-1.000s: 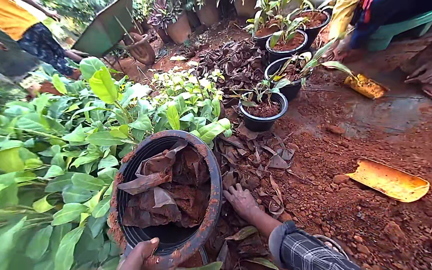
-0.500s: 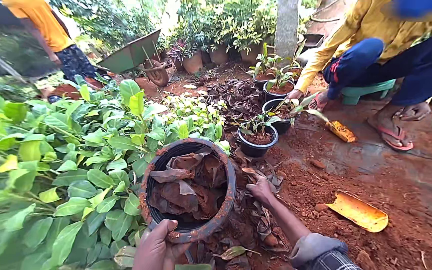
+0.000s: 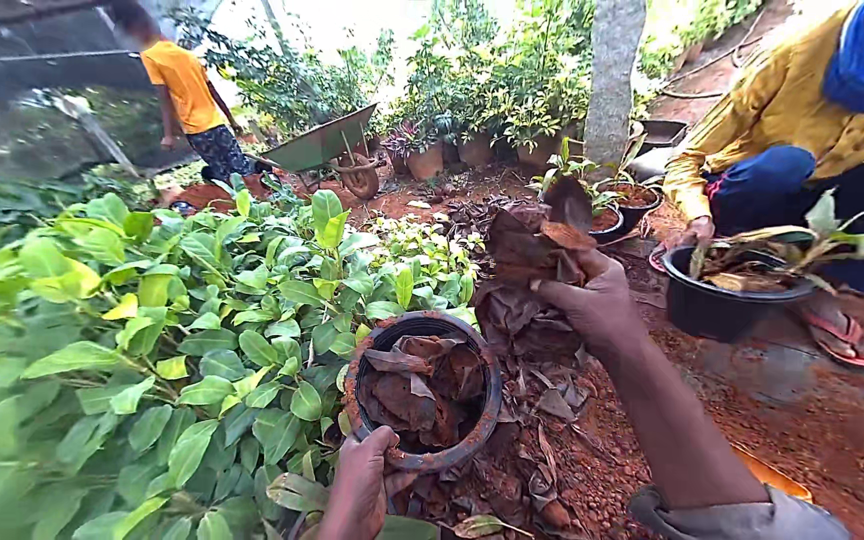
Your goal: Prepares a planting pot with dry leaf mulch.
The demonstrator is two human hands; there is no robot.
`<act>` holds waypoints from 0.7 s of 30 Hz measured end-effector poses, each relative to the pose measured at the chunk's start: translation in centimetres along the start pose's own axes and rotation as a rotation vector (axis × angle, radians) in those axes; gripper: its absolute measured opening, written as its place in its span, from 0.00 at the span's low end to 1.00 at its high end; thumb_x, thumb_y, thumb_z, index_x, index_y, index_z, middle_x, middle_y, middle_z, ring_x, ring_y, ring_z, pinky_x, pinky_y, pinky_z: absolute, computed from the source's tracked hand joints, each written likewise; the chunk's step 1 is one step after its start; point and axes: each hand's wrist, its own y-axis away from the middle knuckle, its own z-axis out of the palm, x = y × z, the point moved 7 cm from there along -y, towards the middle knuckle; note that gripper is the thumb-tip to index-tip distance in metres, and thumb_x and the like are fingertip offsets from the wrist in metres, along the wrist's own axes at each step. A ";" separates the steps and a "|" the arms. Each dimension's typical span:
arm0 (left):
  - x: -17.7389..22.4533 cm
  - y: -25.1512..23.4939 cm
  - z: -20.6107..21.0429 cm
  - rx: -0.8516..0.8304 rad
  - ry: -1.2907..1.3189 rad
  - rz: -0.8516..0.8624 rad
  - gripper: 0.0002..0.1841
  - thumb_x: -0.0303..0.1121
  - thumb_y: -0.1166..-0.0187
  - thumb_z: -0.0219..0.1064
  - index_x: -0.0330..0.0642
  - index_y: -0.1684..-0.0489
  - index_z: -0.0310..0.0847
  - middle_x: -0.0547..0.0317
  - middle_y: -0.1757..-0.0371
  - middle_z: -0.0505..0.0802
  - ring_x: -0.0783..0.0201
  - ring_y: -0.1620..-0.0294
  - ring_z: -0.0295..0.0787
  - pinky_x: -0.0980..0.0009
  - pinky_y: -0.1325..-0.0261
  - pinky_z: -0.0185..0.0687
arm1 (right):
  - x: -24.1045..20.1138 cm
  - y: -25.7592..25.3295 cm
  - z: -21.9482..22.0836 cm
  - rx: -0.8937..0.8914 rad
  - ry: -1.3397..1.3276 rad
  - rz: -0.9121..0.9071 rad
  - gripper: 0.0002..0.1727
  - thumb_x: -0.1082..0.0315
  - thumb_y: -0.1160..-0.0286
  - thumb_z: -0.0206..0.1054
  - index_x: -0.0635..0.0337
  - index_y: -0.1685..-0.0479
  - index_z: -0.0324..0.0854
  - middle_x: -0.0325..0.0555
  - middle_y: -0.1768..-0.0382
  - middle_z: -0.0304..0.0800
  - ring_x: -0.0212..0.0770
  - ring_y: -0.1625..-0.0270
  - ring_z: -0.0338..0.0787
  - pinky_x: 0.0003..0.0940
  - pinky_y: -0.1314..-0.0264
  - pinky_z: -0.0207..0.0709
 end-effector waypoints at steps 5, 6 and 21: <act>-0.3 0.1 0.4 -0.034 -0.031 0.001 0.20 0.18 0.22 0.60 0.32 0.32 0.64 0.38 0.66 0.87 0.48 0.76 0.90 0.56 0.78 0.90 | -0.9 3.9 7.7 -0.464 0.376 -0.204 0.22 0.72 0.43 0.80 0.55 0.43 0.89 0.44 0.48 0.93 0.41 0.47 0.92 0.48 0.43 0.88; -0.5 0.1 0.4 -0.045 -0.047 0.001 0.21 0.18 0.23 0.60 0.33 0.31 0.64 0.37 0.64 0.86 0.48 0.75 0.90 0.55 0.78 0.90 | 0.4 5.2 9.4 -0.663 0.545 -0.163 0.23 0.66 0.38 0.81 0.52 0.38 0.88 0.47 0.40 0.90 0.47 0.36 0.89 0.55 0.33 0.83; -4.0 0.4 1.2 -0.161 -0.206 -0.064 0.21 0.15 0.27 0.61 0.31 0.35 0.67 0.37 0.66 0.88 0.48 0.74 0.91 0.55 0.75 0.90 | 9.8 17.5 16.7 -1.410 0.851 0.097 0.29 0.62 0.22 0.68 0.54 0.19 0.77 0.59 0.06 0.53 0.75 0.09 0.53 0.82 0.25 0.61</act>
